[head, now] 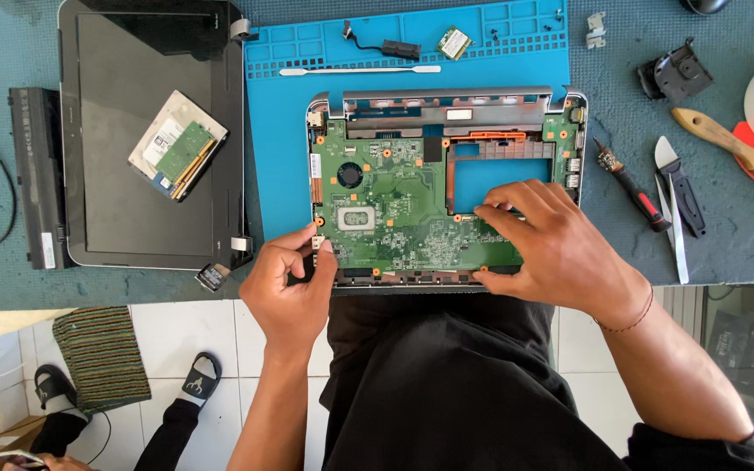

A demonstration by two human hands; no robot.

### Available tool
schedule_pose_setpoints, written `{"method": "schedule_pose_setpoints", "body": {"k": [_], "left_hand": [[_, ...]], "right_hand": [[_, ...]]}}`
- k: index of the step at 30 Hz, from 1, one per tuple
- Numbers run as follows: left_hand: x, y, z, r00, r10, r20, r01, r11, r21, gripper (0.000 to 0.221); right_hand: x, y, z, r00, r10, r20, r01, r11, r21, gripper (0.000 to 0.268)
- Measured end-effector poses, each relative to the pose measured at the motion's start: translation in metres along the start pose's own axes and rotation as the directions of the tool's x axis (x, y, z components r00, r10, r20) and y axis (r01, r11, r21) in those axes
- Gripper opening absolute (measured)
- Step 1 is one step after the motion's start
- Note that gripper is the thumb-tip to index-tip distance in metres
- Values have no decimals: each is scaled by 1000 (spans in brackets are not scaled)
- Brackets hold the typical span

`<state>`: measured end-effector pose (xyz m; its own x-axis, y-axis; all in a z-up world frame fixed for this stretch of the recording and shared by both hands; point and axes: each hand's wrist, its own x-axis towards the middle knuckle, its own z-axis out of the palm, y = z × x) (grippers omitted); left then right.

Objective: The person removes screws from a laptop motherboard using a screwdriver and a plastic spudger. They lift the motherboard out of the laptop chassis and place it on a blue mat. The person then uses a screwdriver to remove screws from the cooling fan and heatsink, detaching them from the board.

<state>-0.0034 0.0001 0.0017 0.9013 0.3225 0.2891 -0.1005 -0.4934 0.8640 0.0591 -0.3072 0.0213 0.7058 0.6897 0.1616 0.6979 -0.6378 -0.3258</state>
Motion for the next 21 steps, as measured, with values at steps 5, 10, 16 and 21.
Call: {"method": "schedule_pose_setpoints", "body": {"k": [5, 10, 16, 21], "left_hand": [[2, -5, -6, 999, -6, 47, 5, 1000, 4, 40], [2, 0, -10, 997, -35, 68, 35, 999, 4, 37], [2, 7, -17, 987, -110, 117, 122, 987, -107, 36], [-3, 1, -18, 979, -124, 163, 168, 942, -290, 42]], "right_hand": [[2, 2, -2, 1000, 15, 6, -15, 999, 38, 72], [-2, 5, 1, 1000, 2, 4, -2, 999, 54, 74], [-5, 4, -2, 997, 74, -4, -71, 974, 216, 74], [-9, 8, -1, 989, 130, 72, -147, 932, 333, 71]]}}
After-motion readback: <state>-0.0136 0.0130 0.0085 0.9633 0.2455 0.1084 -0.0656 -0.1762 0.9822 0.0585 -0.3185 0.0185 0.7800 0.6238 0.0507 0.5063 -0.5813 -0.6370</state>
